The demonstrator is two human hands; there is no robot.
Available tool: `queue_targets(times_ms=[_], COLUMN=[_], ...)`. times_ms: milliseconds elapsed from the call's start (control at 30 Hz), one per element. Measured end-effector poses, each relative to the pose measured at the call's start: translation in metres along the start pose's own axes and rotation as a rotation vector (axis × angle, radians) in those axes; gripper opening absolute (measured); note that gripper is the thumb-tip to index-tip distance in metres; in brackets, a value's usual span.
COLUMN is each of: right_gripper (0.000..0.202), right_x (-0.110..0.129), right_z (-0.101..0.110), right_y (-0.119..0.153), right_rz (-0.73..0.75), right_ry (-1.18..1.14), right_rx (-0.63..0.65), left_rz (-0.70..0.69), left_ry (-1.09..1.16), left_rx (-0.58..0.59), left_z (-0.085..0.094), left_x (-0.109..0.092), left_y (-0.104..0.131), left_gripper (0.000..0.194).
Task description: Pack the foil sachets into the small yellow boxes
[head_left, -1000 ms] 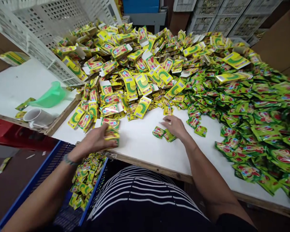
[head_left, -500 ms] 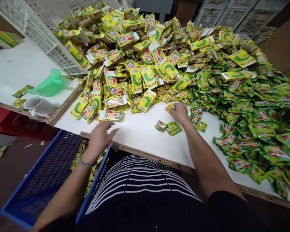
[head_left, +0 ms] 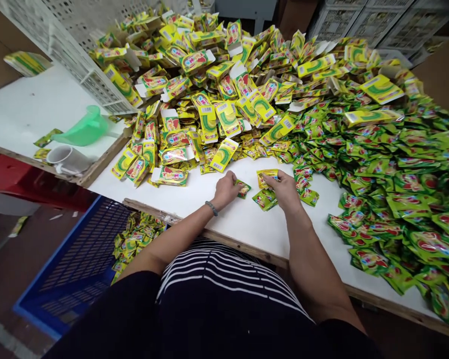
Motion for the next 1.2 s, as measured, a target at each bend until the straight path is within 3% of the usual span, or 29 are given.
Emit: queue_targets(times_ms=[100, 167, 267, 367, 467, 533, 633, 700, 767, 833, 900, 1033, 1100, 1200], right_gripper=[0.035, 0.035, 0.038, 0.041, 0.044, 0.044, 0.047, 0.054, 0.055, 0.049, 0.045, 0.046, 0.046, 0.044], right_x=[0.007, 0.011, 0.011, 0.014, 0.019, 0.022, 0.023, 0.020, 0.016, 0.013, 0.010, 0.009, 0.011, 0.018], right_z=[-0.024, -0.038, -0.048, -0.052, -0.056, -0.052, -0.036, -0.028, -0.027, -0.030, -0.033, -0.026, -0.017, -0.010], right_y=[0.009, 0.017, 0.023, 0.025, 0.028, 0.028, 0.024, 0.023, 0.021, 0.020, 0.018, 0.010, 0.006, 0.004], right_rz=[-0.069, -0.086, -0.103, -0.072, -0.052, -0.038, -0.029, -0.036, -0.040, -0.039, -0.036, -0.014, 0.003, 0.047], right_ry=[-0.316, -0.385, -0.340, -0.241, -0.189, -0.143, -0.038, 0.018, 0.040, 0.025, -0.012, -0.133, -0.187, -0.192], right_rx=[0.105, 0.134, 0.124, 0.150, 0.213, 0.182, 0.035, -0.035, -0.038, -0.006, 0.029, 0.005, -0.064, -0.100], left_rz=[0.050, 0.061, 0.050, 0.034, 0.017, -0.014, -0.092, -0.147, -0.159, -0.129, -0.127, -0.171, -0.159, -0.167], left_ry=[0.334, 0.553, 0.854, 0.973, 0.839, 0.629, 0.166, -0.145, -0.377, -0.501, -0.505, -0.246, -0.059, 0.182], left_rx=[-0.179, -0.228, -0.185, -0.152, -0.136, -0.102, -0.249, -0.404, -0.433, -0.355, -0.281, -0.211, -0.064, 0.261], left_z=[0.018, 0.017, 0.006, 0.003, 0.018, 0.033, 0.072, 0.092, 0.094, 0.086, 0.079, 0.078, 0.066, 0.030], left_x=[0.012, 0.012, 0.000, -0.008, -0.010, -0.014, -0.027, -0.040, -0.046, -0.040, -0.032, -0.013, -0.002, 0.001], left_y=[0.009, 0.016, 0.024, 0.032, 0.035, 0.030, 0.014, -0.002, -0.023, -0.043, -0.052, -0.039, -0.027, -0.004], left_gripper=[0.032, 0.037, 0.042, 0.044, 0.038, 0.030, 0.027, 0.043, 0.066, 0.079, 0.078, 0.048, 0.033, 0.036])
Point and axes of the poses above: each hand's wrist, its own y-axis away from the middle knuckle, its own z-axis out of the back of the hand, x = y × z, the point moved 9 cm from there along -y, towards the middle knuckle, and after that the axes turned 7 degrees about y, right-handed, at the moved point
